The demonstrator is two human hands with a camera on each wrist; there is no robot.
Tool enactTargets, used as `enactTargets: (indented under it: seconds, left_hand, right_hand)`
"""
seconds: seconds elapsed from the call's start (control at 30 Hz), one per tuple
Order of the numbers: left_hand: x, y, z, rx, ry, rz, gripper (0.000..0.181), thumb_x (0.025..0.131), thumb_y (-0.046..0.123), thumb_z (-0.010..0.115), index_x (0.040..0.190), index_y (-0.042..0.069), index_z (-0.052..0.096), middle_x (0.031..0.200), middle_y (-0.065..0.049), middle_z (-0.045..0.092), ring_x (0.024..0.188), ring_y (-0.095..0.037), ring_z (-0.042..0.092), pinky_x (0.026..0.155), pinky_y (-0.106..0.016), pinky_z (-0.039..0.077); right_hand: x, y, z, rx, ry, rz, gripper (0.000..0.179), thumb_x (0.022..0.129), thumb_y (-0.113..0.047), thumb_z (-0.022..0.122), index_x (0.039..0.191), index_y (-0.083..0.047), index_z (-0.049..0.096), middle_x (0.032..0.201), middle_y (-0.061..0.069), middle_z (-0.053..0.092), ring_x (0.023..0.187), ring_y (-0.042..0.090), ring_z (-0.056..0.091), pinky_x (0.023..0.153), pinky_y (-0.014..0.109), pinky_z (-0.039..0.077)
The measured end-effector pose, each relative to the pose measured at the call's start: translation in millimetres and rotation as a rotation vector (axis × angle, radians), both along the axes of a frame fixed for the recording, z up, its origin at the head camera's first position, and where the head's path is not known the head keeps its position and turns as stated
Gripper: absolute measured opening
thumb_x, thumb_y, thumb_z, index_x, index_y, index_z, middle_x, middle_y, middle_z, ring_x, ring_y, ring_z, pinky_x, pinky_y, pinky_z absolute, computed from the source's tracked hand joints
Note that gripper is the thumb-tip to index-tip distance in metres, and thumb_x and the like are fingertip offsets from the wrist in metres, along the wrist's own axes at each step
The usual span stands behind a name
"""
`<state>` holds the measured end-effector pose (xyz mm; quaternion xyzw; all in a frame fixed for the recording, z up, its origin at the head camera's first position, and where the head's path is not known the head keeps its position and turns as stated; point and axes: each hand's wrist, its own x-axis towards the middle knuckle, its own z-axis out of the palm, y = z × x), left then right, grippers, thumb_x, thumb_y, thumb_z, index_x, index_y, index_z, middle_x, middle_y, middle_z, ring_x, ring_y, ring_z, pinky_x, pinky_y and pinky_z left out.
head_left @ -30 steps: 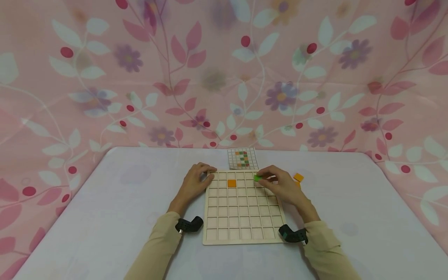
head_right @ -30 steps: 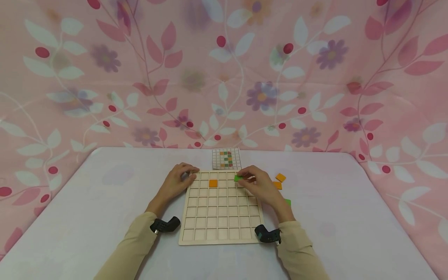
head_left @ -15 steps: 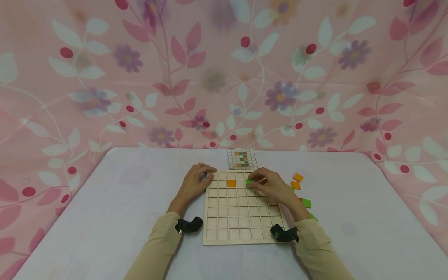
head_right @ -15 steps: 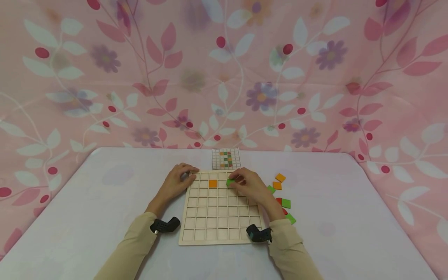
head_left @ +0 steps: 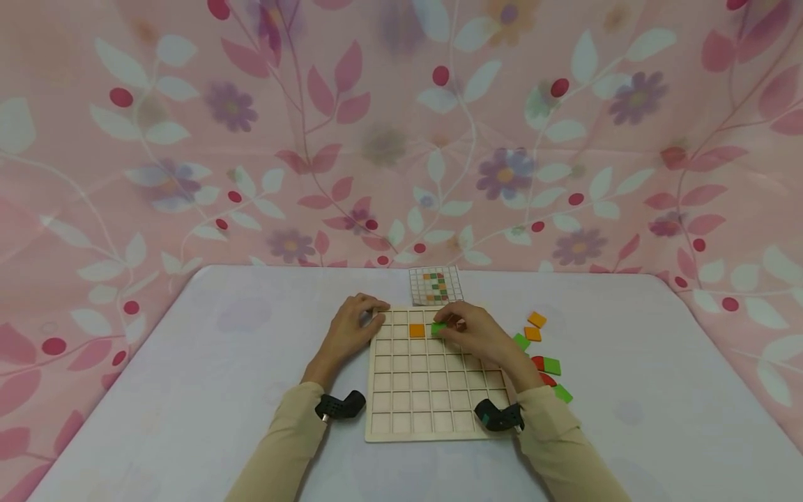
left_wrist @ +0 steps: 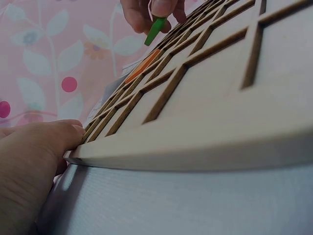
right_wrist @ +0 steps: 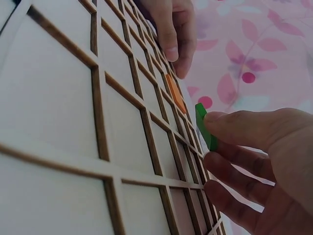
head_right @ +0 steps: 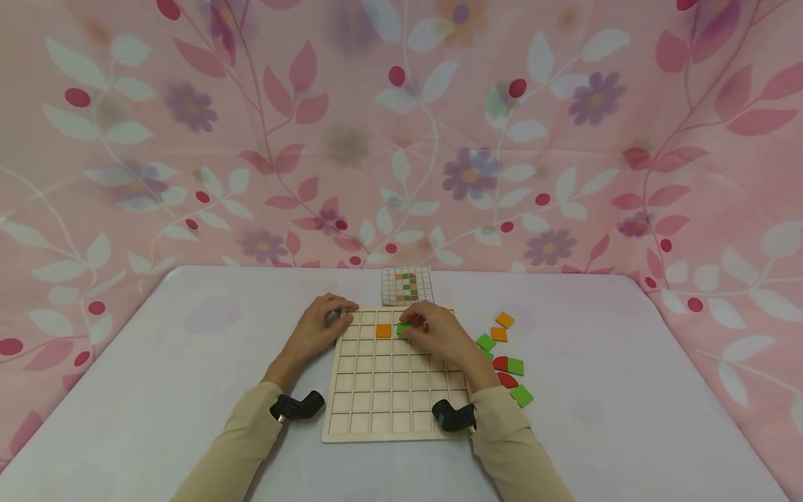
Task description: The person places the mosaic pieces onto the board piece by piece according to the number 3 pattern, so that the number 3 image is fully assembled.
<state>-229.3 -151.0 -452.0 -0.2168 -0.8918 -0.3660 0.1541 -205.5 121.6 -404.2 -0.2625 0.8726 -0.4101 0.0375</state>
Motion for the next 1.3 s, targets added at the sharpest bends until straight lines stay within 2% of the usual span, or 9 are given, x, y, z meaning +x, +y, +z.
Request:
enactTargets:
  seconds: [0.3, 0.67, 0.9, 1.03, 1.3]
  left_hand:
    - [0.8, 1.2, 0.6, 0.010, 0.004, -0.003, 0.018, 0.089, 0.017, 0.064, 0.105, 0.014, 0.071, 0.104, -0.005, 0.065, 0.093, -0.022, 0.054, 0.083, -0.042, 0.043]
    - [-0.8, 2.0, 1.5, 0.012, 0.002, -0.002, 0.018, 0.088, 0.016, 0.066, 0.105, 0.013, 0.072, 0.102, -0.005, 0.065, 0.092, -0.023, 0.054, 0.082, -0.042, 0.043]
    - [-0.8, 1.3, -0.7, 0.005, 0.012, -0.001, 0.017, 0.088, 0.015, 0.066, 0.104, 0.013, 0.072, 0.101, -0.005, 0.065, 0.092, -0.022, 0.054, 0.082, -0.041, 0.043]
    - [-0.8, 1.2, -0.5, 0.006, 0.003, -0.007, 0.017, 0.088, 0.015, 0.065, 0.104, 0.012, 0.072, 0.101, -0.006, 0.065, 0.092, -0.023, 0.055, 0.083, -0.042, 0.043]
    - [-1.6, -0.8, -1.7, 0.006, 0.009, -0.005, 0.017, 0.089, 0.017, 0.065, 0.104, 0.014, 0.072, 0.102, -0.004, 0.065, 0.091, -0.022, 0.054, 0.082, -0.040, 0.042]
  right_hand:
    - [-1.5, -6.3, 1.8, 0.026, -0.008, -0.001, 0.017, 0.088, -0.011, 0.066, 0.105, -0.008, 0.064, 0.106, 0.006, 0.064, 0.093, 0.019, 0.059, 0.084, 0.038, 0.049]
    - [-4.7, -7.8, -4.4, 0.055, 0.032, -0.021, 0.017, 0.087, -0.012, 0.066, 0.104, -0.010, 0.064, 0.103, 0.005, 0.064, 0.088, 0.015, 0.058, 0.079, 0.032, 0.049]
    - [-5.1, -9.0, -11.2, 0.051, 0.087, -0.031, 0.017, 0.085, -0.009, 0.067, 0.102, -0.010, 0.065, 0.098, 0.004, 0.063, 0.083, 0.014, 0.056, 0.075, 0.030, 0.048]
    - [-4.4, -9.8, -10.5, 0.055, 0.054, -0.043, 0.016, 0.086, -0.010, 0.067, 0.102, -0.012, 0.065, 0.097, 0.002, 0.063, 0.084, 0.014, 0.056, 0.077, 0.031, 0.048]
    - [-3.9, -12.1, -7.2, 0.076, 0.041, -0.038, 0.016, 0.086, -0.012, 0.067, 0.102, -0.011, 0.067, 0.099, 0.003, 0.062, 0.086, 0.015, 0.055, 0.080, 0.033, 0.048]
